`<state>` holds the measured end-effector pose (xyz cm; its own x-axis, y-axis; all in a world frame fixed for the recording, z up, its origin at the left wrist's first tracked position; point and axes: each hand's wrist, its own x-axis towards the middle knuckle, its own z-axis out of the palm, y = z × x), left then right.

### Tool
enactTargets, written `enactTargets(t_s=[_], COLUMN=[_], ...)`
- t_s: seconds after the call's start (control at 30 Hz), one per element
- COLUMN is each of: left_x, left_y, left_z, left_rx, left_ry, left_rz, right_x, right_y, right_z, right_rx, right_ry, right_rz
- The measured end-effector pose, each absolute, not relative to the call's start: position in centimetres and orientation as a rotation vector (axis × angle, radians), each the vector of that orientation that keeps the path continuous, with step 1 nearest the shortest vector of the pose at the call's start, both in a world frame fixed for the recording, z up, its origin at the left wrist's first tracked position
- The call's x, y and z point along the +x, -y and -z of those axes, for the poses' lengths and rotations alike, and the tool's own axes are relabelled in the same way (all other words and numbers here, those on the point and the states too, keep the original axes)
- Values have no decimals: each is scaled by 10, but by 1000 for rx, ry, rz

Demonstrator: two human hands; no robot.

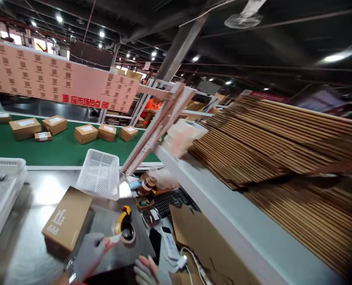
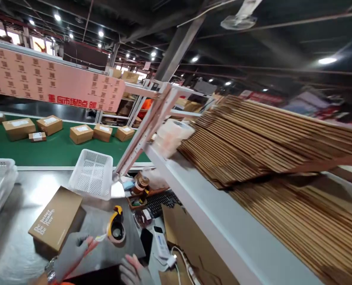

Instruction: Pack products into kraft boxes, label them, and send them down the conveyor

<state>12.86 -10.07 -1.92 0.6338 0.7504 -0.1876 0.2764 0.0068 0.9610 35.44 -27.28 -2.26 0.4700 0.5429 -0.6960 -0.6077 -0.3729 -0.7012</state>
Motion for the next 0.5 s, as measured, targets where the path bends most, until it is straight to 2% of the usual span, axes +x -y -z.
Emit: enactTargets(t_s=[0.13, 0.23, 0.5], left_x=[97, 75, 44], left_y=[87, 74, 42], left_z=[28, 36, 40], left_rx=[1729, 1905, 2168], left_ry=[-738, -606, -377], left_rz=[-485, -574, -798], right_x=[291, 272, 265], right_y=[223, 176, 123], right_z=[33, 26, 14], right_rx=[-1307, -1306, -1532], right_ry=[5, 50, 228], right_rz=[-1463, -1549, -1455])
